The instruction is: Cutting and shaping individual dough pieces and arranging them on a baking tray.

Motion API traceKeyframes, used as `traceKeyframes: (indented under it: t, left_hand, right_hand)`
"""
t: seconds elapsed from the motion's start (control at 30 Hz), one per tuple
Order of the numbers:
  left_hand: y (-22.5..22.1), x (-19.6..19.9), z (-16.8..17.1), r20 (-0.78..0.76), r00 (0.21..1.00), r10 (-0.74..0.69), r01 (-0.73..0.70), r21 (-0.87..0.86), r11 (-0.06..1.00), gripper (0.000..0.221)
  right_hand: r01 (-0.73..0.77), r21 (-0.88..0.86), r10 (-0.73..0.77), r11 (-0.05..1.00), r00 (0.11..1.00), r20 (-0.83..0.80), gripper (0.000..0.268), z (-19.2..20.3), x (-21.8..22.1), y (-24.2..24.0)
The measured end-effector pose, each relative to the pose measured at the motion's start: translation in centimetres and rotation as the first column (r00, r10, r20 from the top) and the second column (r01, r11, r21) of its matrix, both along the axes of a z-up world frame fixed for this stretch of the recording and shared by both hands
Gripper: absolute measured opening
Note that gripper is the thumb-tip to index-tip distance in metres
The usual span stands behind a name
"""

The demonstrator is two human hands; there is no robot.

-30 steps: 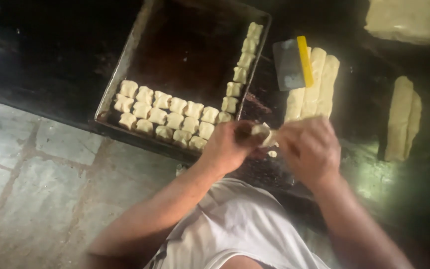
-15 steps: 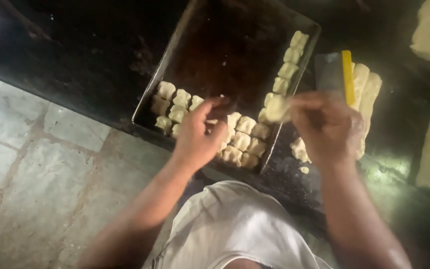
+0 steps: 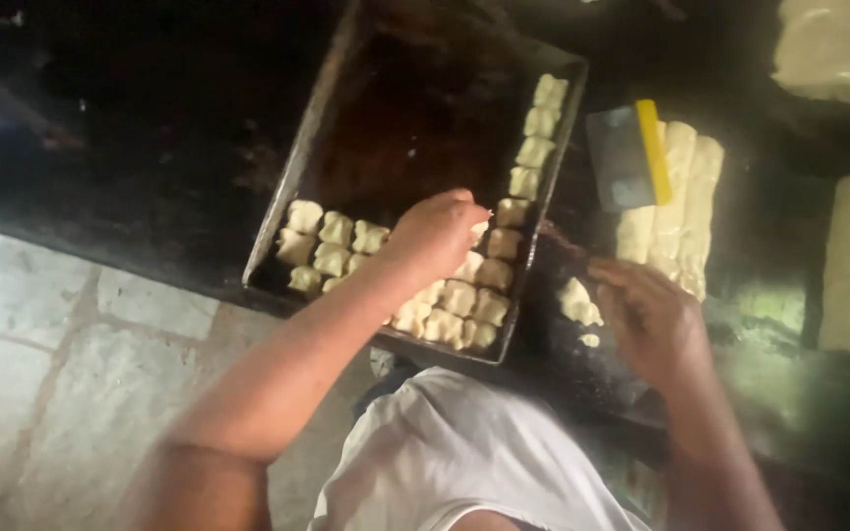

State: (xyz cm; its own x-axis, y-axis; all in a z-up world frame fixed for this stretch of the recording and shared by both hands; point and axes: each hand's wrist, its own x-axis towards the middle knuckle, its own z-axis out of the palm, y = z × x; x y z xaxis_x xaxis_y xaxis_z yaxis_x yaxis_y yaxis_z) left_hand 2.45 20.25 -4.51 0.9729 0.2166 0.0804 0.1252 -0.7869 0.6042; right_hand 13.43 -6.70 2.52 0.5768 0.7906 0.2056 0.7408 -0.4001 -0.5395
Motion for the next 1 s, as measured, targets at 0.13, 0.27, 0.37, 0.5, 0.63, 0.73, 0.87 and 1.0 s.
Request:
traceKeyframes:
  t: [0.13, 0.27, 0.37, 0.5, 0.63, 0.73, 0.87, 1.0]
  left_hand:
    - [0.8, 0.4, 0.5, 0.094, 0.995, 0.014, -0.005, -0.099, 0.995, 0.022]
    - [0.1, 0.1, 0.2, 0.084, 0.996, 0.006, 0.005, -0.134, 0.991, 0.021]
    - [-0.7, -0.3, 0.6, 0.088, 0.996, 0.019, -0.012, -0.084, 0.996, 0.022]
    - [-1.8, 0.0, 0.0, 0.098, 0.994, 0.058, -0.055, -0.027, 0.998, 0.023]
    - [-3.9, 0.2, 1.8, 0.084, 0.993, 0.082, -0.091, 0.118, 0.989, 0.024]
    - [-7.1, 1.0, 5.0, 0.104, 0.977, 0.187, -0.213, 0.39, 0.896, 0.051]
    - [-13.2, 2.3, 5.5, 0.301, 0.939, 0.165, -0.185, 0.038, 0.982, 0.049]
    - [-20.3, 5.2, 4.7, 0.287, 0.958, 0.012, 0.019, -0.104, 0.994, 0.062]
  right_hand:
    - [0.108, 0.064, -0.108, 0.992, 0.994, -0.009, 0.019, -2.7, 2.1, -5.8]
    - [0.229, 0.014, -0.229, 0.973, 0.965, 0.128, 0.017, -4.3, 4.7, -10.3]
    - [0.232, 0.019, -0.233, 0.972, 0.964, 0.13, 0.021, -5.0, 8.8, -10.6]
    - [0.174, -0.001, -0.168, 0.985, 0.952, 0.255, 0.04, -7.9, 19.5, -8.9]
    - [0.039, -0.033, -0.031, 0.999, 0.978, 0.205, 0.049, -9.7, 29.3, -4.5]
    - [-0.078, -0.024, 0.082, 0.997, 0.961, 0.266, 0.054, -12.4, 33.4, -3.6]
    - [0.11, -0.163, -0.082, 0.981, 0.982, 0.172, 0.044, -7.1, 24.2, -5.2]
    - [0.18, -0.102, -0.184, 0.978, 0.982, -0.032, 0.048, 0.4, 7.9, -12.0]
